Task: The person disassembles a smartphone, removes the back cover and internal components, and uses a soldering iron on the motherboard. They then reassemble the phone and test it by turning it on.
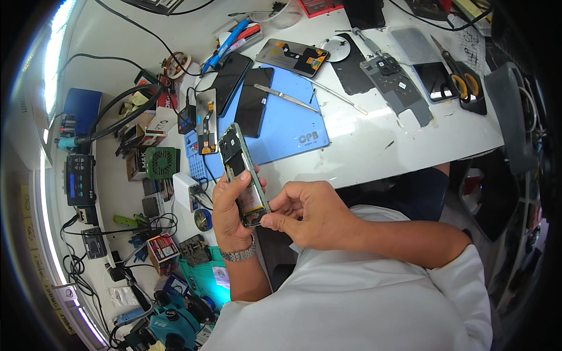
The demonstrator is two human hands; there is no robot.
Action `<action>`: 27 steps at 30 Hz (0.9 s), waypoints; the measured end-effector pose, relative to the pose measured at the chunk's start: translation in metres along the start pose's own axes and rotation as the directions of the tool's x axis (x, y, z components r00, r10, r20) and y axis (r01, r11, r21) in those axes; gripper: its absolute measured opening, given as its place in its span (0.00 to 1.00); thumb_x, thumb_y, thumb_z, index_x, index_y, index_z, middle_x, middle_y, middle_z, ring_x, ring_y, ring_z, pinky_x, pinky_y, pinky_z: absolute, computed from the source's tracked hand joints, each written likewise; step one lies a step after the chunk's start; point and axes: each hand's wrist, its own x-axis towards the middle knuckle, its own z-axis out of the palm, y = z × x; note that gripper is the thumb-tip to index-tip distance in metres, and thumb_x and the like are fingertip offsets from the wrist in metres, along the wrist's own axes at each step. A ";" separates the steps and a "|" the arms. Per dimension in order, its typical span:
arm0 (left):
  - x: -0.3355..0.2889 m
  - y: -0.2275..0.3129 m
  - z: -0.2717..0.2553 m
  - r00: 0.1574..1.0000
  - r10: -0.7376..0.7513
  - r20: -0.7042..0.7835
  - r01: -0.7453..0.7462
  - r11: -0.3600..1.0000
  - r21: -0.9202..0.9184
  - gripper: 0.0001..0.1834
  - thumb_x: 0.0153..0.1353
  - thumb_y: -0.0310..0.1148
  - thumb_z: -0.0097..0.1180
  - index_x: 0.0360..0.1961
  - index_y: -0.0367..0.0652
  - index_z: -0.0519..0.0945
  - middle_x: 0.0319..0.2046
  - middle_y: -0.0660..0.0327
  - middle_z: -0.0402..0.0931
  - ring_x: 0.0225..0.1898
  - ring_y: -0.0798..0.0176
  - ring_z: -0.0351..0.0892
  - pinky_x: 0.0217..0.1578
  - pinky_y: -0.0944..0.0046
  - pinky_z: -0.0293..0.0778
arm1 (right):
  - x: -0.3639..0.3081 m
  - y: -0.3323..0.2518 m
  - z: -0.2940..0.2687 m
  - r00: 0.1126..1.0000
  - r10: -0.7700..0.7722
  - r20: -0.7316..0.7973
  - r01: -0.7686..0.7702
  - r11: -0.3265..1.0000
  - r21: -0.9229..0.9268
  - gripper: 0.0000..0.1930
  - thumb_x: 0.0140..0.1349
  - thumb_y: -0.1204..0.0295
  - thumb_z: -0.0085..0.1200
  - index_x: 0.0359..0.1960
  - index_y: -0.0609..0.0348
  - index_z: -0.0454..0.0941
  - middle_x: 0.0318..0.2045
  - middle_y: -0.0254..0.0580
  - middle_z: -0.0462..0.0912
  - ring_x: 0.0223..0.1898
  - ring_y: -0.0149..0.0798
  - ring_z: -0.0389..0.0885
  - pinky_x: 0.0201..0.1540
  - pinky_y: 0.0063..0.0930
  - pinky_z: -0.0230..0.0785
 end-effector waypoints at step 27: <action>0.055 0.039 0.024 0.828 0.230 0.511 -0.554 0.193 0.810 0.28 0.62 0.27 0.72 0.63 0.39 0.80 0.41 0.46 0.90 0.40 0.47 0.90 0.45 0.57 0.83 | 0.076 -0.059 -0.111 0.840 -0.436 -0.325 -0.362 -0.002 -0.932 0.09 0.56 0.77 0.65 0.36 0.72 0.86 0.40 0.62 0.85 0.43 0.63 0.87 0.51 0.52 0.80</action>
